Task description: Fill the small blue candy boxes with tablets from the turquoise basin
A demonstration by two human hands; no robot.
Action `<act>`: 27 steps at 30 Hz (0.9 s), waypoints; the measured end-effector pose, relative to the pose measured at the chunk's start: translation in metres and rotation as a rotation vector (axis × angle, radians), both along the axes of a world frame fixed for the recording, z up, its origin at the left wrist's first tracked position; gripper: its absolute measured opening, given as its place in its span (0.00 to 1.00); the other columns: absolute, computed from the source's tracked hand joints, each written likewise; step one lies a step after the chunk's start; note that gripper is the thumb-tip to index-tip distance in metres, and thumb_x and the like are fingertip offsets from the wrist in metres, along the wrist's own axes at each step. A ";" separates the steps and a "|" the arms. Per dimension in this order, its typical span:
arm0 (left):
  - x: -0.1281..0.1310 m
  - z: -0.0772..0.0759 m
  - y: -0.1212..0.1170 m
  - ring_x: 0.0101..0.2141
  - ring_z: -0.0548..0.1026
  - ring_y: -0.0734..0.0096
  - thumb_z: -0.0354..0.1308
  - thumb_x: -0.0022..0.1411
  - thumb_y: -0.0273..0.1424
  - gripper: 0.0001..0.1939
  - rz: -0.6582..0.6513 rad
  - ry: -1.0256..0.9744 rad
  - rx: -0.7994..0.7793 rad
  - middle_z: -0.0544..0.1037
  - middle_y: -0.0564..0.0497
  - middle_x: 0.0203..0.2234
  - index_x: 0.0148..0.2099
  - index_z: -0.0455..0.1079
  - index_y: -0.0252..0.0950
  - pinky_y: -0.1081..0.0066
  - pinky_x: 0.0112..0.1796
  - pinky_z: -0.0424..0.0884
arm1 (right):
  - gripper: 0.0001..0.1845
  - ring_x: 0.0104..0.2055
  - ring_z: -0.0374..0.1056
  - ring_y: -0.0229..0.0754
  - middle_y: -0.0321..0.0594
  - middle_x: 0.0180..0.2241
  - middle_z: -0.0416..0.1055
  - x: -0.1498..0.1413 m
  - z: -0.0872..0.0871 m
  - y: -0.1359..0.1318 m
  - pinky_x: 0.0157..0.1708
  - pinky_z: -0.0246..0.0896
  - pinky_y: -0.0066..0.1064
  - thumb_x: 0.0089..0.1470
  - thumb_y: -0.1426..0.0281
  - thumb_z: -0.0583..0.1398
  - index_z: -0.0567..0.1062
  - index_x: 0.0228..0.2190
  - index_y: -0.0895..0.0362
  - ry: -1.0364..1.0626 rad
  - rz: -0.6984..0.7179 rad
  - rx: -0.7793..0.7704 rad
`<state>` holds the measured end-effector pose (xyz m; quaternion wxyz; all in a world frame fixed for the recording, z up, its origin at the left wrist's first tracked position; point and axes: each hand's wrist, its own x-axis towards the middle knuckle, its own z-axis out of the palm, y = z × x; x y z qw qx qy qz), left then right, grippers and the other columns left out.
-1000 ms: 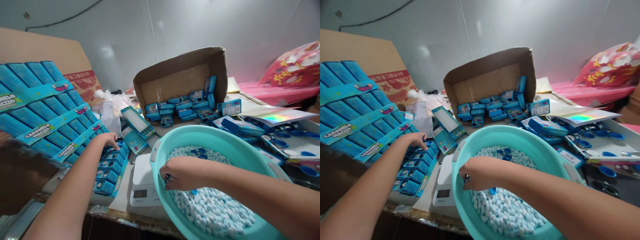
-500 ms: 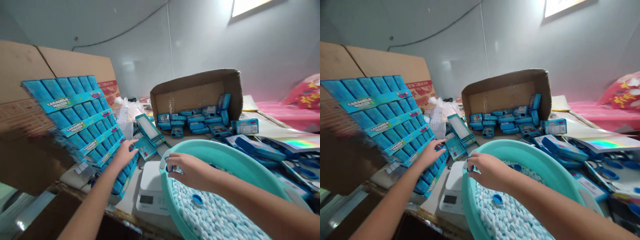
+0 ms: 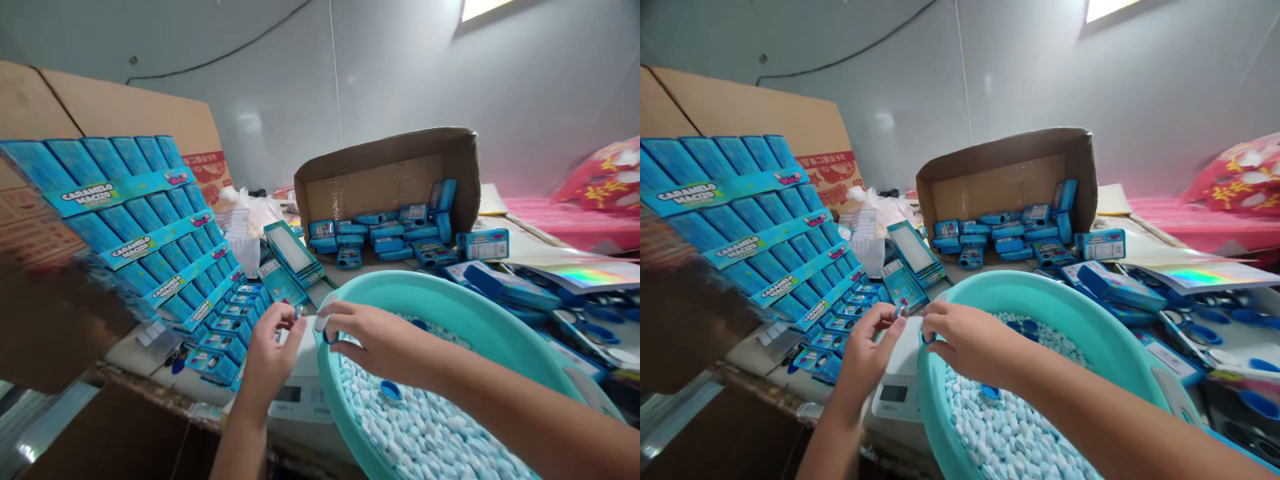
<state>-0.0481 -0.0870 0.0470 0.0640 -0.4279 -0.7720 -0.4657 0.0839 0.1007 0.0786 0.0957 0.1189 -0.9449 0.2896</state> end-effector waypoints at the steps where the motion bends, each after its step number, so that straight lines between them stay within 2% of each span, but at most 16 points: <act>1: -0.008 0.004 -0.007 0.35 0.73 0.66 0.54 0.70 0.40 0.12 0.088 0.082 -0.046 0.74 0.49 0.32 0.35 0.69 0.39 0.68 0.38 0.71 | 0.01 0.49 0.71 0.48 0.45 0.49 0.73 -0.001 0.000 0.002 0.48 0.63 0.35 0.62 0.73 0.61 0.75 0.38 0.57 0.000 -0.013 -0.023; 3: -0.034 0.012 -0.024 0.38 0.74 0.63 0.54 0.69 0.39 0.11 0.267 0.279 -0.184 0.77 0.47 0.35 0.36 0.70 0.38 0.66 0.42 0.71 | 0.02 0.48 0.72 0.47 0.44 0.47 0.74 -0.003 0.001 0.006 0.47 0.62 0.35 0.61 0.73 0.62 0.75 0.38 0.57 -0.008 -0.041 -0.043; 5: -0.067 0.021 -0.041 0.42 0.76 0.57 0.54 0.67 0.37 0.10 0.410 0.390 -0.419 0.79 0.44 0.39 0.37 0.73 0.38 0.62 0.47 0.69 | 0.03 0.46 0.72 0.47 0.43 0.44 0.75 -0.005 0.001 0.010 0.44 0.61 0.34 0.61 0.72 0.62 0.76 0.38 0.57 -0.013 -0.054 -0.022; 7: -0.100 0.026 -0.052 0.42 0.77 0.54 0.55 0.65 0.36 0.10 0.414 0.321 -0.681 0.80 0.43 0.39 0.37 0.75 0.38 0.62 0.44 0.70 | 0.03 0.43 0.72 0.45 0.42 0.43 0.76 -0.005 -0.001 0.012 0.39 0.59 0.32 0.60 0.72 0.62 0.76 0.38 0.57 -0.022 -0.047 0.003; 10: -0.129 0.026 -0.054 0.42 0.78 0.52 0.54 0.64 0.36 0.11 0.393 0.238 -0.899 0.81 0.41 0.38 0.36 0.76 0.38 0.62 0.42 0.69 | 0.02 0.40 0.71 0.43 0.41 0.44 0.75 -0.005 -0.004 0.011 0.35 0.55 0.31 0.59 0.73 0.62 0.75 0.36 0.57 -0.030 -0.007 0.017; 14: -0.129 0.017 -0.045 0.40 0.78 0.53 0.51 0.67 0.39 0.15 0.335 0.241 -0.943 0.81 0.42 0.36 0.36 0.75 0.38 0.63 0.40 0.69 | 0.02 0.39 0.71 0.43 0.39 0.43 0.76 -0.003 -0.005 0.008 0.32 0.52 0.31 0.58 0.72 0.62 0.75 0.36 0.55 -0.047 -0.010 0.029; 18: -0.118 0.002 -0.048 0.46 0.76 0.53 0.51 0.67 0.43 0.17 0.330 0.287 -0.907 0.78 0.40 0.46 0.44 0.73 0.37 0.62 0.46 0.69 | 0.03 0.39 0.71 0.43 0.38 0.43 0.76 -0.002 -0.002 0.009 0.33 0.53 0.31 0.59 0.71 0.63 0.75 0.37 0.55 -0.057 -0.040 0.012; 23: -0.115 -0.019 -0.062 0.50 0.75 0.51 0.55 0.66 0.41 0.15 0.385 0.377 -0.841 0.78 0.42 0.48 0.48 0.73 0.38 0.59 0.51 0.69 | 0.02 0.40 0.72 0.44 0.38 0.46 0.75 -0.001 -0.005 0.013 0.35 0.55 0.32 0.59 0.71 0.63 0.75 0.37 0.55 -0.081 -0.140 -0.006; 27: -0.115 -0.024 -0.062 0.50 0.74 0.50 0.55 0.65 0.39 0.14 0.385 0.362 -0.811 0.78 0.42 0.47 0.47 0.73 0.37 0.59 0.53 0.69 | 0.01 0.40 0.73 0.45 0.39 0.45 0.75 -0.003 -0.008 0.012 0.35 0.55 0.33 0.60 0.71 0.63 0.75 0.36 0.55 -0.121 -0.165 0.004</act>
